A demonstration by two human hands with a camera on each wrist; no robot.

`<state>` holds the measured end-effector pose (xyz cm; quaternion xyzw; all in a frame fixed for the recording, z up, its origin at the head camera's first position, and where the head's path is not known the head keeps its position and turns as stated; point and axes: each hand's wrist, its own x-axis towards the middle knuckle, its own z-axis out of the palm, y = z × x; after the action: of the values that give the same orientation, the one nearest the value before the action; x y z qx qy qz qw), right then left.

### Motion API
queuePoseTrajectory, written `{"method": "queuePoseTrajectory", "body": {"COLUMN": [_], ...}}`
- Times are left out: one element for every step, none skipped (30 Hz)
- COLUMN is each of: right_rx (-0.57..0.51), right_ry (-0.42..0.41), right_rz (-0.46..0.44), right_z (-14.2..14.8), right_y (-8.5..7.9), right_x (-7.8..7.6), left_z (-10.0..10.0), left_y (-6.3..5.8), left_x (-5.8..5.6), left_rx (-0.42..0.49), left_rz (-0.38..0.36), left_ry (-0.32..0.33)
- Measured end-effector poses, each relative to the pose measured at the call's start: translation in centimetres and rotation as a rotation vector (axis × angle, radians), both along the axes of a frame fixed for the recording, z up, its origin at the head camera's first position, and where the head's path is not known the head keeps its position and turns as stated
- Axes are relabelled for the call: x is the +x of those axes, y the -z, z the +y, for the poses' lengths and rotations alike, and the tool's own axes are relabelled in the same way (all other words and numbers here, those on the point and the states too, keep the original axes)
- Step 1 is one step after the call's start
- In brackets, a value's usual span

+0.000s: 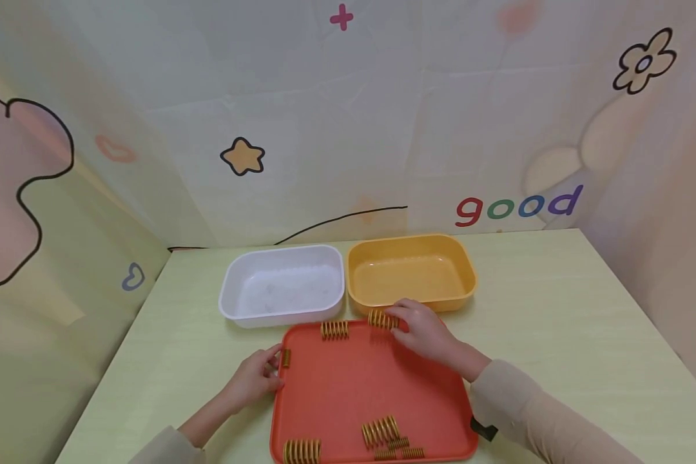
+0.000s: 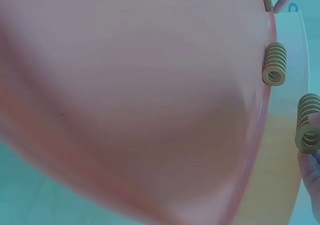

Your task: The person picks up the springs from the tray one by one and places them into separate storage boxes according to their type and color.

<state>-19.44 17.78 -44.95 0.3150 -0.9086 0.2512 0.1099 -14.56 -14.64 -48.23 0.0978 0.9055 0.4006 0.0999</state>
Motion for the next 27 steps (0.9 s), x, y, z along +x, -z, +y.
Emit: {"method": "queuePoseTrajectory", "body": {"right_rx": [-0.001, -0.003, -0.003, -0.003, -0.001, -0.001, 0.0, -0.002, -0.004, -0.007, -0.011, -0.014, -0.017, -0.021, -0.021, -0.023, -0.023, -0.024, -0.025, -0.026, -0.025, -0.026, -0.025, -0.025, -0.025, -0.026, -0.025], "right_ry": [0.001, 0.003, 0.006, 0.007, 0.009, 0.01, 0.012, 0.011, 0.011, 0.01, 0.009, 0.008, 0.006, 0.004, 0.002, 0.0, -0.003, -0.004, -0.005, -0.005, -0.004, -0.003, 0.0, 0.001, 0.002, 0.002, 0.003], "right_rz": [0.003, 0.0, -0.001, 0.0, -0.001, -0.001, -0.001, -0.003, -0.003, -0.004, -0.008, -0.007, -0.007, -0.005, 0.0, 0.006, 0.014, 0.02, 0.023, 0.026, 0.029, 0.028, 0.027, 0.024, 0.021, 0.02, 0.018], "right_z": [0.0, -0.1, -0.1, -0.1, -0.2, -0.2, -0.2, -0.2, -0.3, -0.3, -0.3, -0.3, -0.3, -0.4, -0.4, -0.3, -0.3, -0.3, -0.3, -0.3, -0.3, -0.3, -0.3, -0.3, -0.3, -0.3, -0.3], "right_y": [-0.1, -0.1, -0.2, -0.3, -0.3, -0.4, -0.4, -0.5, -0.5, -0.6, -0.6, -0.7, -0.8, -0.8, -0.9, -0.9, -1.0, -1.0, -1.1, -1.1, -1.1, -1.2, -1.2, -1.2, -1.2, -1.2, -1.2], "right_x": [0.0, -0.1, -0.1, -0.2, -0.2, -0.3, -0.3, -0.3, -0.4, -0.4, -0.5, -0.5, -0.5, -0.5, -0.6, -0.6, -0.6, -0.6, -0.7, -0.7, -0.7, -0.7, -0.8, -0.8, -0.8, -0.8, -0.9], "left_z": [0.0, 0.0, 0.0, 0.0, 0.0, 0.0, 0.0, -0.1, -0.1, -0.1, -0.1, -0.1, -0.1, -0.1, -0.1, -0.1, -0.1, -0.1, -0.1, -0.1, -0.1, -0.1, -0.1, -0.1, -0.1, -0.1, -0.1], "left_y": [0.0, 0.0, 0.0, 0.0, 0.0, 0.0, 0.0, 0.0, 0.0, 0.0, 0.0, 0.0, 0.0, 0.0, 0.0, 0.0, 0.0, -0.1, -0.1, -0.1, -0.1, -0.1, -0.1, -0.1, -0.1, -0.1, -0.1], "left_x": [0.0, 0.0, 0.0, 0.0, 0.0, 0.0, 0.0, 0.0, 0.0, 0.0, 0.0, 0.0, 0.0, 0.0, 0.0, 0.0, 0.0, 0.0, 0.0, 0.0, 0.0, 0.1, 0.1, 0.1, 0.1, 0.1, 0.1], "left_rx": [-0.002, 0.0, 0.001, 0.003, 0.004, 0.007, 0.009, 0.011, 0.013, 0.015, 0.017, 0.017, 0.017, 0.015, 0.014, 0.014, 0.013, 0.014, 0.018, 0.021, 0.024, 0.025, 0.027, 0.026, 0.023, 0.021, 0.017], "left_rz": [0.0, -0.001, -0.002, -0.002, -0.003, -0.005, -0.005, -0.007, -0.009, -0.011, -0.012, -0.01, -0.008, -0.005, -0.002, -0.001, 0.002, 0.002, -0.001, -0.004, -0.006, -0.008, -0.008, -0.008, -0.005, -0.003, -0.001], "left_ry": [-0.001, -0.001, -0.002, -0.002, -0.003, -0.003, -0.002, -0.003, -0.003, -0.003, -0.004, -0.004, -0.004, -0.004, -0.003, -0.003, -0.003, -0.003, -0.003, -0.005, -0.006, -0.007, -0.007, -0.006, -0.006, -0.006, -0.004]}}
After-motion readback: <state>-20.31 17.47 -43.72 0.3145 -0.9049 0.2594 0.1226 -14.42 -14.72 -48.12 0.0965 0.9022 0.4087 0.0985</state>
